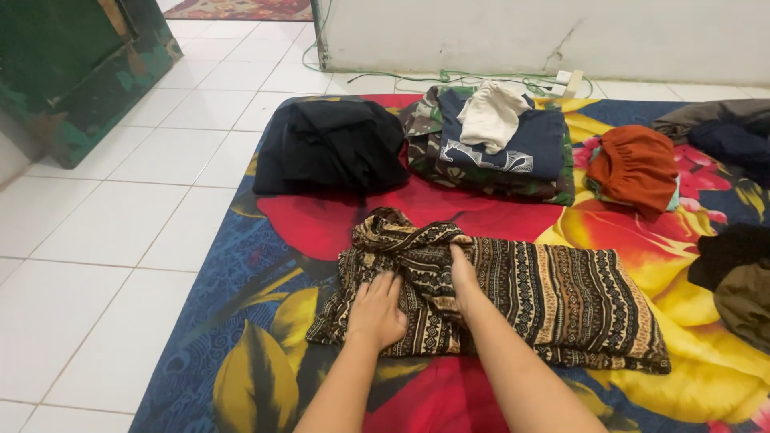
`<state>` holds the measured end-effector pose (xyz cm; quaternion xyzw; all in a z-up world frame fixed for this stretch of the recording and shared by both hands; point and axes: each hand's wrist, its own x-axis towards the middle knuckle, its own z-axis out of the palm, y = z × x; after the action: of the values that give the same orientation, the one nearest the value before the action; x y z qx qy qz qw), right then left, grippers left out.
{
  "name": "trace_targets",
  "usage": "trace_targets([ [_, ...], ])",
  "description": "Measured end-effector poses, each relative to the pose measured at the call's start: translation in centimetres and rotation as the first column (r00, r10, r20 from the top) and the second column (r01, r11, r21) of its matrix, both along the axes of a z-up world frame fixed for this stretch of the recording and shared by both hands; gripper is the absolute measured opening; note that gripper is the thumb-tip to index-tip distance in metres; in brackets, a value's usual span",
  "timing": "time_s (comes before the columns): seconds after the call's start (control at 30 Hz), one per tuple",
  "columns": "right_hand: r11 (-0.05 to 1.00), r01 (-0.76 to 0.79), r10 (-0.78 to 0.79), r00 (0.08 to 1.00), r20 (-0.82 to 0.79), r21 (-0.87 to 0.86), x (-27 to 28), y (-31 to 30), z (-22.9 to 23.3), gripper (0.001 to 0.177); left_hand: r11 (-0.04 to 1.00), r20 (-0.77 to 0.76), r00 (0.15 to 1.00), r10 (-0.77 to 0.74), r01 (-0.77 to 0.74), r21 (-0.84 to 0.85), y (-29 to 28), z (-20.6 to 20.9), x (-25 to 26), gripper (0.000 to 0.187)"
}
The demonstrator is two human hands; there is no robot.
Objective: Folding various items of laundry on a bed surface.
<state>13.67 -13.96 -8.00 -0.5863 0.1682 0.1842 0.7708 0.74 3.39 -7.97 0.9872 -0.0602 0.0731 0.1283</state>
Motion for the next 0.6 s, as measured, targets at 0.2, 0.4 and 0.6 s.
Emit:
trace_targets([
  [0.2, 0.974, -0.15, 0.142, 0.988, -0.063, -0.171, -5.2, 2.8, 7.4, 0.07, 0.94, -0.379, 0.911, 0.159, -0.022, 0.341, -0.4, 7.4, 0.4, 0.08],
  [0.4, 0.267, -0.289, 0.857, 0.507, 0.09, -0.919, -10.0, 4.4, 7.8, 0.068, 0.993, -0.471, 0.88, 0.057, 0.0, 0.121, 6.0, 0.1, 5.0, 0.072],
  [0.6, 0.263, -0.039, 0.933, 0.264, 0.244, -0.964, -12.4, 3.9, 7.2, 0.093, 0.77, -0.187, 0.952, 0.243, -0.306, -0.559, 11.9, -6.4, 6.7, 0.046],
])
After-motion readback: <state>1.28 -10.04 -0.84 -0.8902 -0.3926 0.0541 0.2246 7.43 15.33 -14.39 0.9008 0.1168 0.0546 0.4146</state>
